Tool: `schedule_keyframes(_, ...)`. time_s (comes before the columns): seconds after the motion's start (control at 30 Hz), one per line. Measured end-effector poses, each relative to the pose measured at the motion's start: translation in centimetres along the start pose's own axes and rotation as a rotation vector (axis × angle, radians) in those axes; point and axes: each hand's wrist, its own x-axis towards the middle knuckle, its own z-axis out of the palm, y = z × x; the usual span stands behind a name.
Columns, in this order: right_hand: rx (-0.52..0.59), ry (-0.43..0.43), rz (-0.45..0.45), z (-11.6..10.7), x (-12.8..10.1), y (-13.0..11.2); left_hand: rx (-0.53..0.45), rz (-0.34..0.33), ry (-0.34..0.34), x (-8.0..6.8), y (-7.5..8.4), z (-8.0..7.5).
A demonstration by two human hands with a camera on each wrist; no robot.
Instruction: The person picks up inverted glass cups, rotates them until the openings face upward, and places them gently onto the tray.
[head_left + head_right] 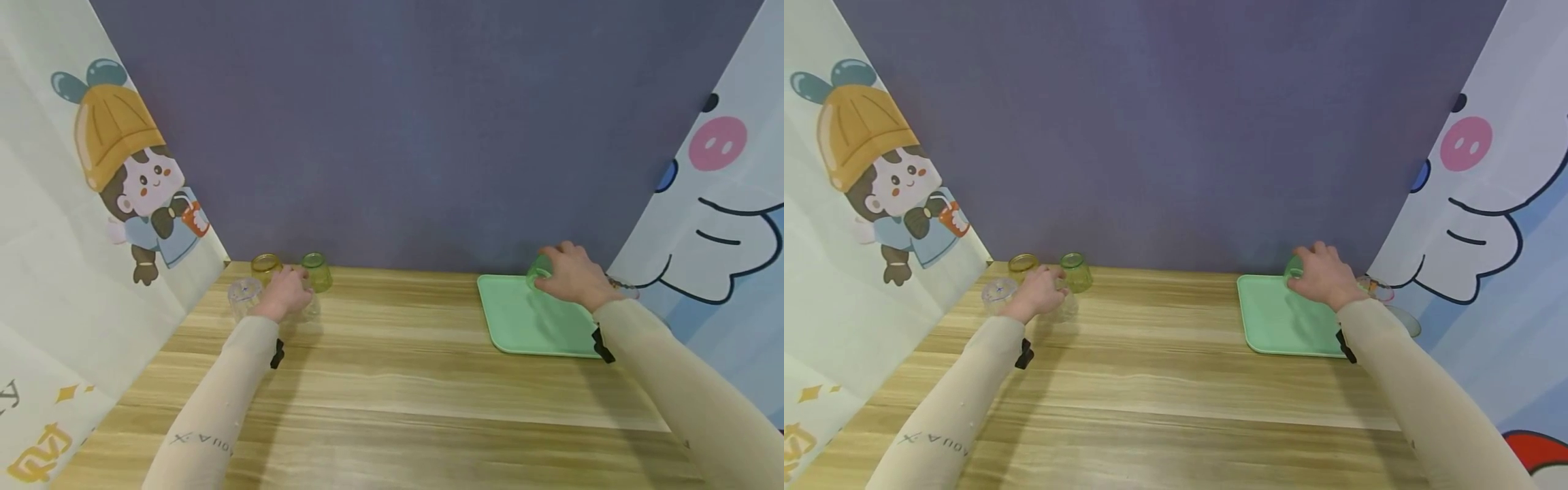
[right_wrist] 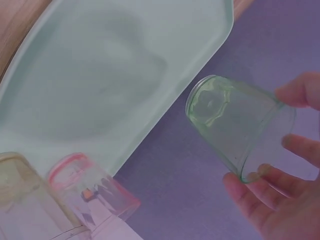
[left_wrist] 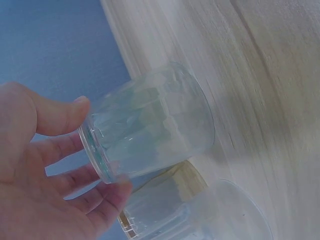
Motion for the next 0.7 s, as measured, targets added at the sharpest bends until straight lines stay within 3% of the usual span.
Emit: schedule_keyframes(0.7, 0.012, -0.007, 0.051, 0.6, 0.1, 2.5, -0.015, 0.007, -0.040, -0.3, -0.1, -0.4)
